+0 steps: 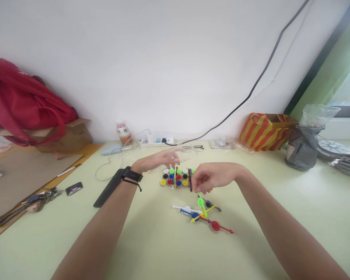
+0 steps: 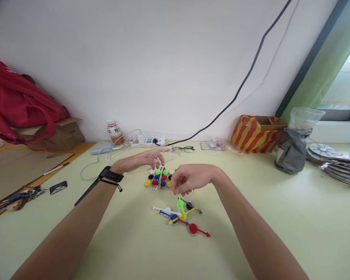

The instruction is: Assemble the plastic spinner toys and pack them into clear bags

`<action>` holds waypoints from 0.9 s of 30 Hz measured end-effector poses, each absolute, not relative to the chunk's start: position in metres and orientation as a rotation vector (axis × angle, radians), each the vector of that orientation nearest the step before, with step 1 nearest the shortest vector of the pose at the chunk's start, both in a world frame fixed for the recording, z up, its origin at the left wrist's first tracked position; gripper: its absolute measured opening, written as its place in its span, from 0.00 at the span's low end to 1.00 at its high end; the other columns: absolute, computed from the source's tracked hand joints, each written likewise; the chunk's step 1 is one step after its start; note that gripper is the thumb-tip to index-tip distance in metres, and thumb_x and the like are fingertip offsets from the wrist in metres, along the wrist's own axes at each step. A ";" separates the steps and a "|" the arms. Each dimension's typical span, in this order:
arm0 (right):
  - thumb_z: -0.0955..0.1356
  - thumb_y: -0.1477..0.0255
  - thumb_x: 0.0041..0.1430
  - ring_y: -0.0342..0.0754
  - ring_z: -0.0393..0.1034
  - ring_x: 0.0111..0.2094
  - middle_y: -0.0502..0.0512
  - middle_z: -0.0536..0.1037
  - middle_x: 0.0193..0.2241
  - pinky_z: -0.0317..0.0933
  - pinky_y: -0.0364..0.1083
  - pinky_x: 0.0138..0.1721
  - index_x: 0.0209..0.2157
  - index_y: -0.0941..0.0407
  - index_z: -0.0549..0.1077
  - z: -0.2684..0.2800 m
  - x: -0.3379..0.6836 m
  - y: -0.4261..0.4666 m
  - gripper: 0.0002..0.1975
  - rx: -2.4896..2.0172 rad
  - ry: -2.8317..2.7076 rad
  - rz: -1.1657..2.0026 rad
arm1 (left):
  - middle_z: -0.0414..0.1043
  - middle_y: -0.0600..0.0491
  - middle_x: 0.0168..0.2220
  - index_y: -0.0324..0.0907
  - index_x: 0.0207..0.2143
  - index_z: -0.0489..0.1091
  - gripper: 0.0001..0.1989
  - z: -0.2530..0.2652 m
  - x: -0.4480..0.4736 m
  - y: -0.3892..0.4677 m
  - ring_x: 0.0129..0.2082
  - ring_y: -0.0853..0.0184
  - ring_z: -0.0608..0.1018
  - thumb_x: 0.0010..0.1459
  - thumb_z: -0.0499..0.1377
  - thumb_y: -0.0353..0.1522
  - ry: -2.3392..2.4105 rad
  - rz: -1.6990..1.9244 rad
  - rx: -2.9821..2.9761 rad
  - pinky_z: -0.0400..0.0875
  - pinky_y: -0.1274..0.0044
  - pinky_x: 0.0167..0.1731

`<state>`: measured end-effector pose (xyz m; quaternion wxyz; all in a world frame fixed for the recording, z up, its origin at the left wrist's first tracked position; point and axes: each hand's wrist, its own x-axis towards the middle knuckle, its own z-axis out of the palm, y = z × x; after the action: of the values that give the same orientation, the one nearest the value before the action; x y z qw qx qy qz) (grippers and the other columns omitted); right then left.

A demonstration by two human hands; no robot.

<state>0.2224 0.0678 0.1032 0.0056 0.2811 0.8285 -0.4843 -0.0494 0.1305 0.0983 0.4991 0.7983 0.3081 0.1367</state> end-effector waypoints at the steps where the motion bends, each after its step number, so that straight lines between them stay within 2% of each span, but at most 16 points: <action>1: 0.70 0.68 0.62 0.44 0.73 0.30 0.52 0.79 0.29 0.67 0.42 0.33 0.38 0.58 0.79 0.106 0.225 0.067 0.08 0.878 2.577 -1.581 | 0.72 0.47 0.50 0.53 0.71 0.57 0.36 0.098 -0.049 0.130 0.42 0.62 0.76 0.65 0.60 0.49 0.735 0.323 1.925 0.72 0.67 0.46; 5: 0.72 0.65 0.61 0.45 0.74 0.32 0.54 0.80 0.31 0.69 0.44 0.37 0.38 0.58 0.79 0.120 0.240 0.064 0.11 0.903 2.613 -1.828 | 0.72 0.47 0.49 0.54 0.71 0.57 0.34 0.097 -0.048 0.131 0.42 0.62 0.76 0.66 0.59 0.48 0.678 0.297 1.889 0.72 0.70 0.43; 8: 0.74 0.67 0.57 0.45 0.72 0.30 0.54 0.79 0.30 0.69 0.46 0.35 0.36 0.58 0.80 0.128 0.257 0.064 0.09 1.001 2.810 -1.986 | 0.72 0.47 0.48 0.54 0.71 0.57 0.34 0.096 -0.048 0.131 0.40 0.63 0.76 0.66 0.58 0.49 0.637 0.284 1.866 0.72 0.71 0.41; 11: 0.74 0.71 0.53 0.45 0.69 0.28 0.53 0.77 0.27 0.66 0.46 0.33 0.32 0.56 0.79 0.131 0.275 0.069 0.04 1.353 3.076 -2.210 | 0.73 0.45 0.48 0.53 0.71 0.58 0.35 0.096 -0.046 0.131 0.40 0.62 0.75 0.65 0.58 0.51 0.606 0.292 1.831 0.72 0.71 0.40; 13: 0.73 0.73 0.52 0.45 0.67 0.28 0.52 0.75 0.27 0.64 0.46 0.32 0.31 0.55 0.79 0.132 0.283 0.074 0.03 1.728 3.197 -2.246 | 0.73 0.45 0.48 0.52 0.71 0.58 0.36 0.097 -0.045 0.131 0.40 0.61 0.75 0.65 0.57 0.52 0.589 0.312 1.803 0.71 0.70 0.40; 16: 0.71 0.74 0.51 0.46 0.66 0.29 0.54 0.75 0.28 0.63 0.46 0.32 0.30 0.55 0.79 0.129 0.287 0.082 0.03 2.236 3.236 -2.054 | 0.74 0.45 0.48 0.52 0.71 0.58 0.37 0.096 -0.041 0.130 0.40 0.61 0.75 0.64 0.58 0.53 0.567 0.309 1.793 0.70 0.68 0.41; 18: 0.71 0.73 0.51 0.47 0.67 0.29 0.55 0.75 0.28 0.63 0.47 0.32 0.29 0.55 0.78 0.127 0.283 0.084 0.03 2.372 3.207 -1.892 | 0.74 0.46 0.48 0.52 0.71 0.58 0.37 0.095 -0.038 0.129 0.39 0.62 0.74 0.64 0.58 0.53 0.544 0.294 1.798 0.70 0.68 0.43; 21: 0.70 0.71 0.53 0.47 0.67 0.30 0.54 0.76 0.28 0.63 0.47 0.33 0.31 0.55 0.78 0.123 0.268 0.081 0.04 2.273 3.191 -1.681 | 0.73 0.45 0.48 0.51 0.71 0.58 0.36 0.090 -0.032 0.127 0.39 0.62 0.74 0.65 0.58 0.52 0.505 0.311 1.775 0.69 0.67 0.44; 25: 0.69 0.67 0.57 0.47 0.68 0.31 0.54 0.77 0.29 0.62 0.47 0.33 0.36 0.56 0.77 0.123 0.250 0.075 0.08 2.030 3.182 -1.440 | 0.72 0.45 0.48 0.49 0.70 0.60 0.36 0.084 -0.021 0.121 0.44 0.58 0.74 0.64 0.59 0.50 0.458 0.350 1.677 0.69 0.66 0.46; 27: 0.68 0.64 0.61 0.47 0.68 0.32 0.53 0.77 0.31 0.61 0.46 0.32 0.39 0.55 0.74 0.125 0.248 0.074 0.10 2.058 3.181 -1.227 | 0.71 0.45 0.49 0.49 0.69 0.60 0.35 0.083 -0.018 0.119 0.46 0.57 0.74 0.63 0.59 0.48 0.437 0.346 1.645 0.68 0.66 0.47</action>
<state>0.2476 0.0740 0.1247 -0.4084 0.4717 0.7291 -0.2812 -0.0175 0.1187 0.0833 0.6461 0.7229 0.1921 0.1520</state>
